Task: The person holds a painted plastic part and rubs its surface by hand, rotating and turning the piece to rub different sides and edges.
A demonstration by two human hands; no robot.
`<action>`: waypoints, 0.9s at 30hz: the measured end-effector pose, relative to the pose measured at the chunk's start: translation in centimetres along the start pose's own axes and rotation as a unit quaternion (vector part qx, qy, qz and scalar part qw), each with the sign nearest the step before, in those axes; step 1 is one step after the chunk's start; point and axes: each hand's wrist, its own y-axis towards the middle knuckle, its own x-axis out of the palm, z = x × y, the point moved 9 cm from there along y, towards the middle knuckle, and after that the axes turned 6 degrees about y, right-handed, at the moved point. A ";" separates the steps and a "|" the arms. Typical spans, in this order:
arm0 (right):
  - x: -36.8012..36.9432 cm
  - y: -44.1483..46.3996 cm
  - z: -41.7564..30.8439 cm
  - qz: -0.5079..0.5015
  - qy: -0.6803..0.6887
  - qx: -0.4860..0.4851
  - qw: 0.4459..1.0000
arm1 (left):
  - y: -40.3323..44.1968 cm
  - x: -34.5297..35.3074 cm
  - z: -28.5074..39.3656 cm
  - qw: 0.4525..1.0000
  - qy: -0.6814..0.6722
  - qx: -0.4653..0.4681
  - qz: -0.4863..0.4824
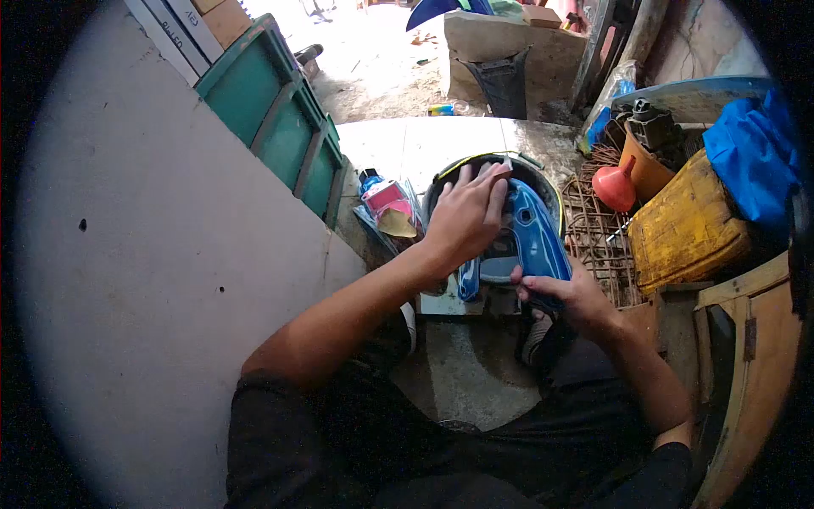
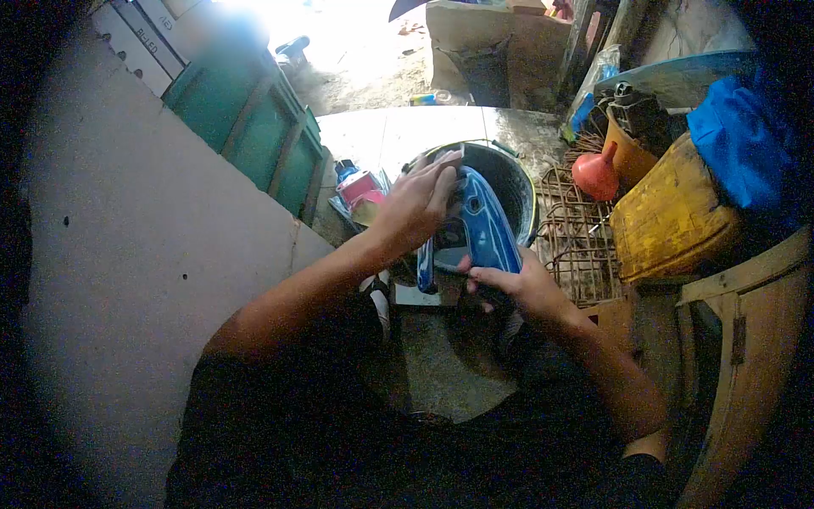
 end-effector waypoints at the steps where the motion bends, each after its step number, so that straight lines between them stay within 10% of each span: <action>1: 0.2 0.0 -0.1 -0.012 -0.014 -0.001 1.000 | 0.1 0.4 -0.7 0.999 0.026 -0.023 -0.009; 5: -0.8 -0.1 0.2 0.036 0.001 0.009 0.999 | -2.6 1.8 6.2 0.980 0.057 0.188 0.013; 11: 0.4 0.0 -0.3 -0.017 0.011 -0.007 1.000 | -0.1 1.0 -1.4 0.999 0.032 -0.014 0.013; 17: -1.0 -0.3 -0.4 0.078 0.026 -0.029 0.996 | -2.5 1.0 6.0 0.978 0.064 0.192 0.042; 21: 0.4 -0.1 -0.3 0.006 0.027 0.013 1.000 | -0.3 -0.1 -0.9 0.997 0.031 -0.041 0.052; 27: -0.6 -0.2 -0.4 0.033 0.020 0.020 0.999 | -2.2 0.9 5.3 0.986 0.036 0.154 0.061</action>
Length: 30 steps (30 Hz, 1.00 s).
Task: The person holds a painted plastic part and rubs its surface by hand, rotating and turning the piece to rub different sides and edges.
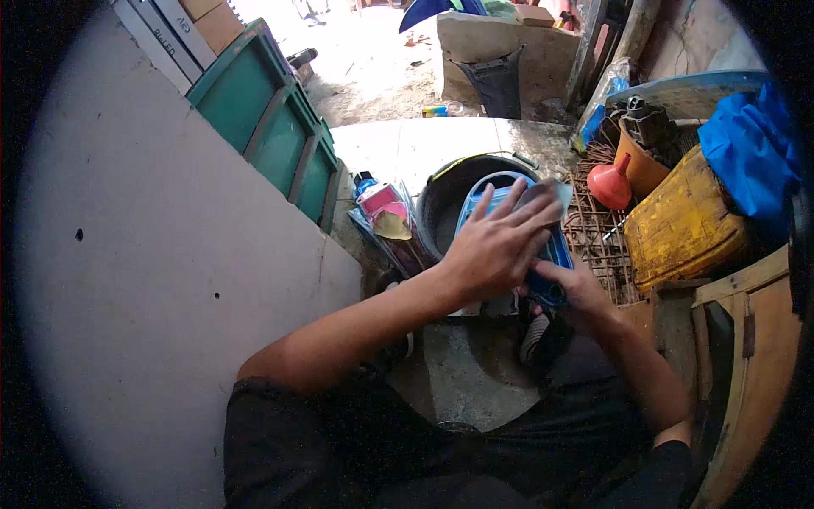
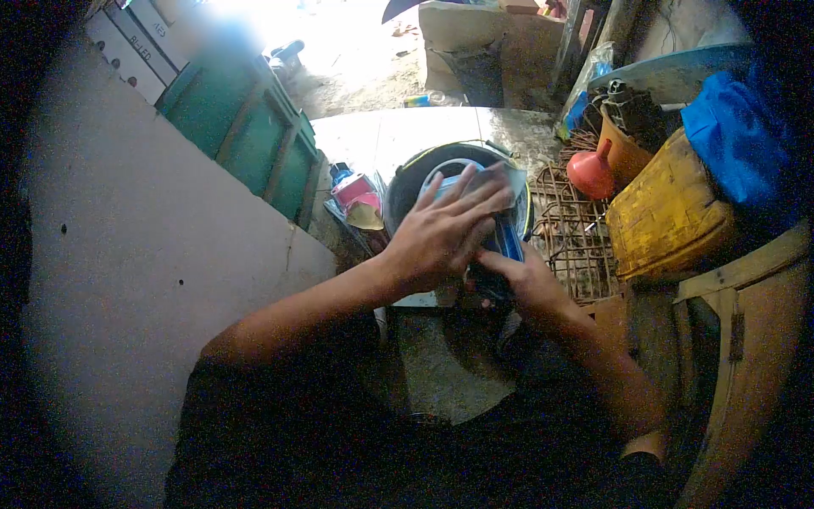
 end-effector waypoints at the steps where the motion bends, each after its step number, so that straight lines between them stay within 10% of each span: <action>1: 0.2 0.1 0.1 -0.008 0.019 -0.001 1.000 | 0.1 0.1 -0.8 0.999 0.037 -0.023 -0.007; 6: 1.7 -0.3 -0.7 -0.025 0.040 -0.043 0.998 | 0.2 -0.1 -6.6 0.976 -0.044 -0.212 -0.031; 10: 0.6 0.2 -0.2 -0.015 0.067 -0.019 0.997 | -0.1 0.7 -0.1 0.998 0.023 -0.018 -0.055; 16: 0.8 0.5 0.1 -0.070 0.065 -0.021 0.995 | 0.0 0.3 -5.4 0.979 0.038 -0.191 -0.063; 19: 0.4 0.2 -0.1 -0.043 0.066 -0.016 0.997 | 0.0 0.2 0.6 0.999 0.014 0.009 -0.050; 22: -0.2 0.7 0.6 -0.042 0.074 -0.007 0.996 | 0.3 -0.3 -0.3 0.997 0.069 -0.006 -0.037; 26: 1.1 0.2 -0.2 -0.067 0.048 -0.035 0.996 | 0.0 -0.6 -5.9 0.982 0.007 -0.186 -0.014; 30: 0.0 0.7 0.4 -0.052 0.075 -0.024 0.996 | 0.3 -0.2 0.1 0.999 0.016 -0.005 -0.051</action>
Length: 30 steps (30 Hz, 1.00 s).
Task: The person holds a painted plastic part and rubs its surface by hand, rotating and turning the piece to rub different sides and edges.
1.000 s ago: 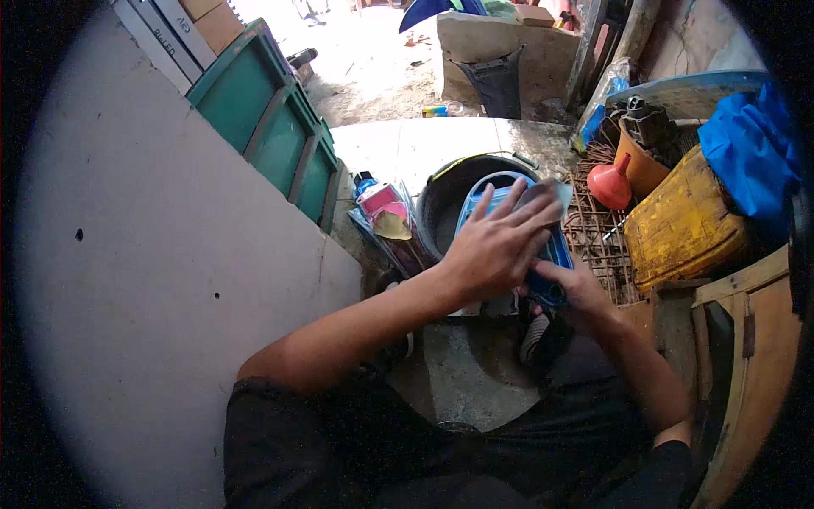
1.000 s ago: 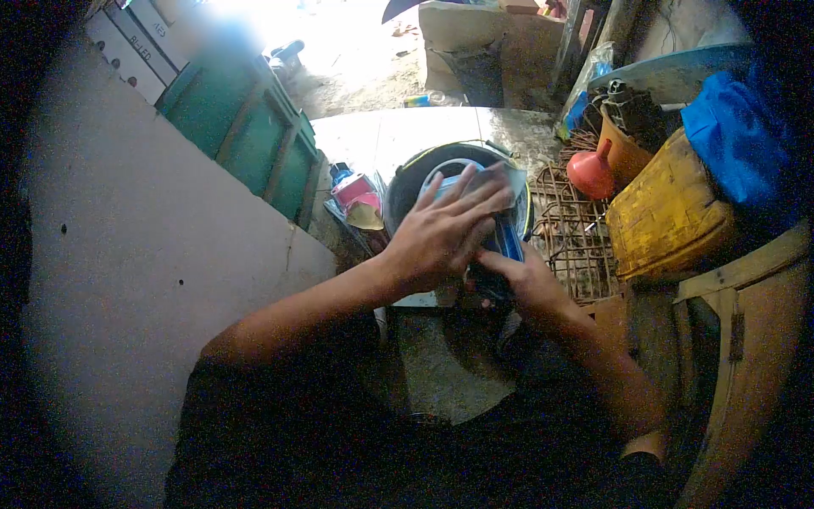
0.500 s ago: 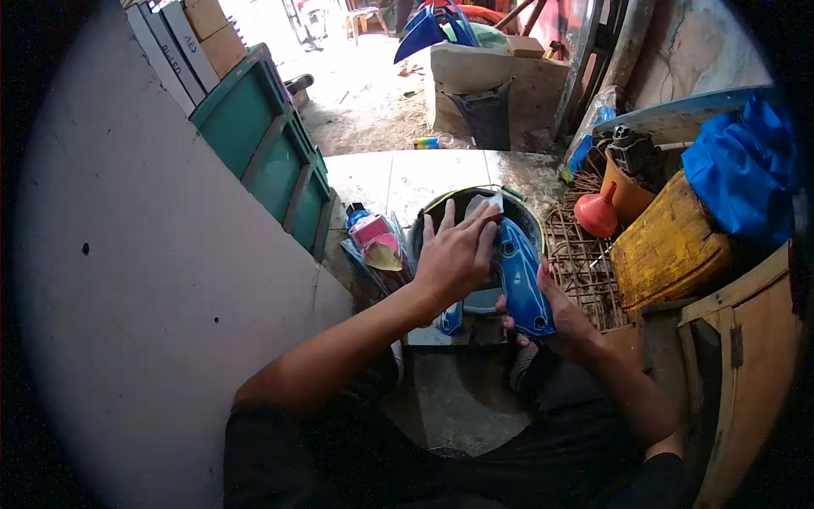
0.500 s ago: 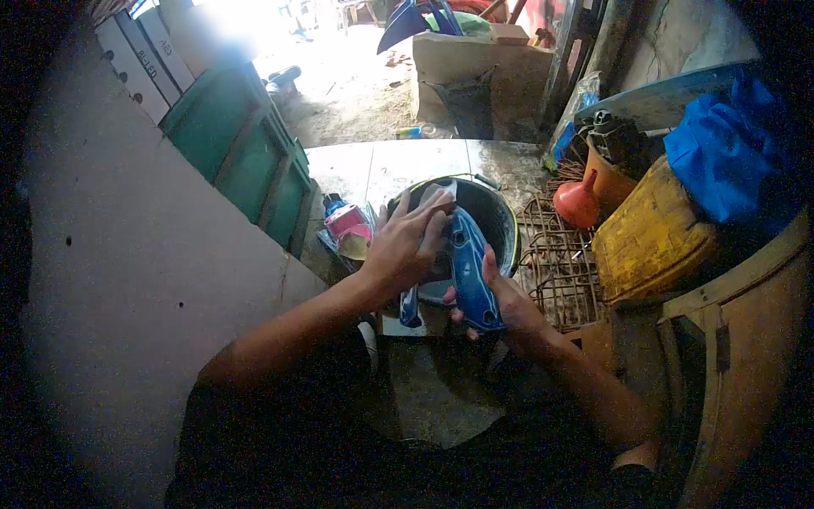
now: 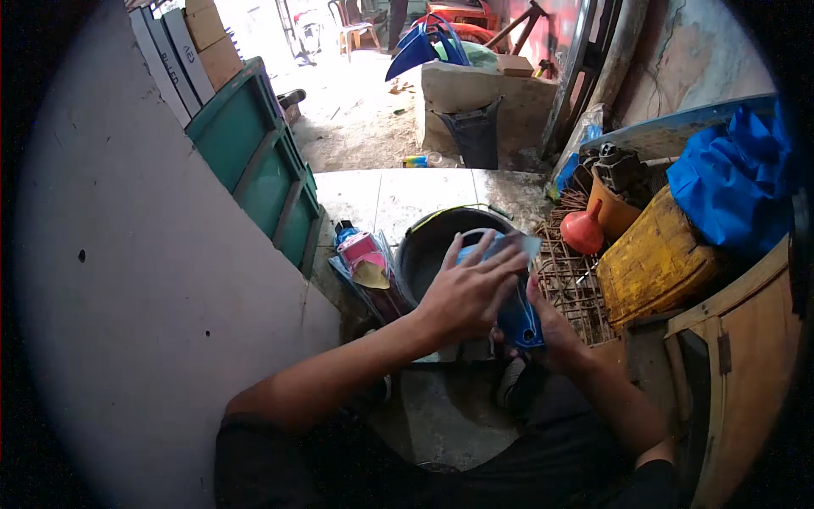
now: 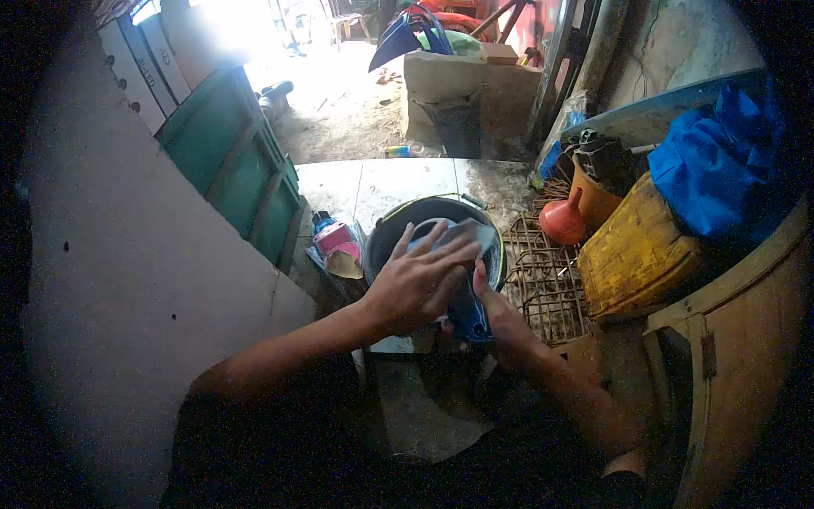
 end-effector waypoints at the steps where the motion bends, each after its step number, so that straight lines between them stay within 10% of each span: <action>1: -0.2 0.1 0.0 0.009 0.000 0.008 1.000 | 0.0 0.0 0.4 1.000 0.019 0.018 -0.001; 5: 1.0 -0.2 -0.5 -0.010 -0.009 -0.003 1.000 | -0.1 -1.2 -4.3 0.987 0.049 -0.148 0.047; 11: 1.2 -1.0 -1.6 0.073 -0.013 0.011 0.997 | -0.5 -0.6 2.2 0.997 0.072 0.038 0.015; 15: 0.8 -0.4 -0.6 0.001 -0.051 0.009 0.999 | 0.1 -0.5 -2.7 0.988 0.125 -0.093 0.010; 19: 1.1 -0.7 -1.3 0.041 -0.022 -0.003 0.999 | 0.1 -0.2 1.5 0.997 0.049 0.041 0.031; 30: 0.7 -0.4 -1.0 0.105 0.029 0.003 0.994 | -1.0 1.4 1.0 0.993 0.051 -0.090 -0.062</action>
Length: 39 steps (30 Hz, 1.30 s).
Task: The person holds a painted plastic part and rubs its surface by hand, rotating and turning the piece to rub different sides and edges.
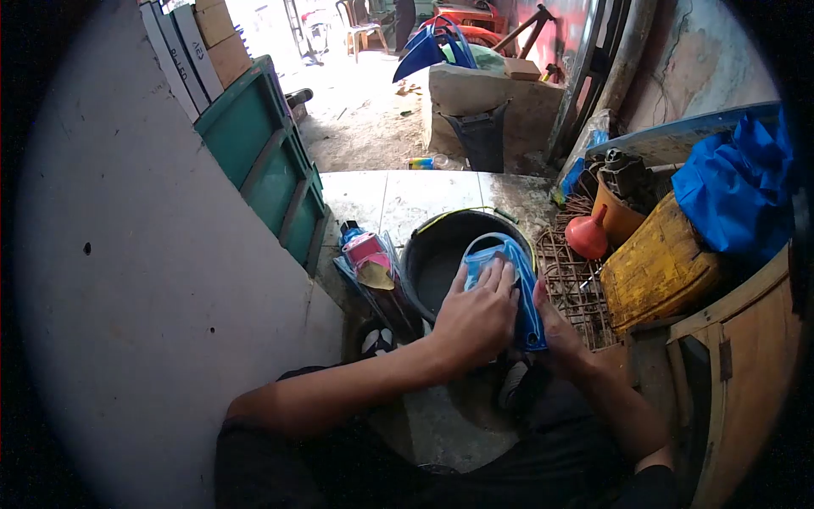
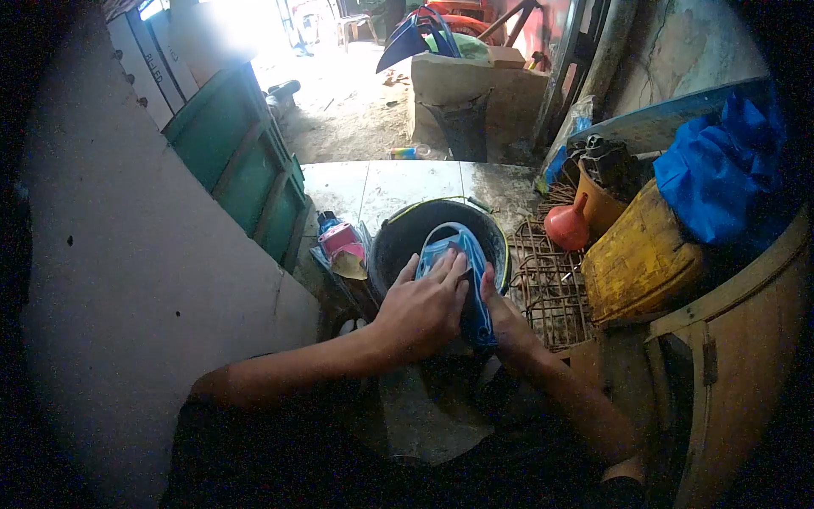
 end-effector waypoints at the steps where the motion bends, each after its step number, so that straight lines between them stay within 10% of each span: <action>1: -0.4 0.2 0.0 -0.034 -0.048 -0.011 0.998 | -0.1 -0.3 0.0 1.000 -0.005 -0.012 0.008; 6: -1.0 0.7 1.0 -0.090 -0.114 0.016 0.989 | 0.2 1.5 -3.0 0.982 -0.063 -0.132 -0.117; 8: -1.1 0.6 -0.5 -0.059 -0.147 -0.057 0.986 | -0.6 0.8 -0.5 0.995 -0.070 -0.061 0.035; 15: 0.3 -0.3 0.0 -0.057 -0.107 -0.041 0.992 | 0.4 1.3 -6.0 0.965 -0.188 -0.182 -0.004; 22: -1.4 0.2 -1.7 0.043 -0.102 -0.124 0.986 | -0.5 -1.4 -0.2 0.989 -0.070 -0.030 0.124; 24: -0.2 -0.5 -1.2 -0.029 -0.183 -0.086 0.979 | 0.4 -2.1 -2.4 0.986 -0.108 -0.063 0.114; 26: -0.2 -0.4 -0.4 -0.029 -0.162 -0.064 0.984 | 0.5 1.6 -6.6 0.934 -0.229 -0.252 -0.106; 31: 0.0 -0.6 -1.4 -0.013 -0.134 -0.105 0.985 | -0.3 -1.6 -0.5 0.972 -0.135 -0.055 0.183; 39: 0.1 -0.7 0.1 -0.072 -0.184 -0.027 0.980 | 0.9 1.1 -6.7 0.952 -0.224 -0.207 0.004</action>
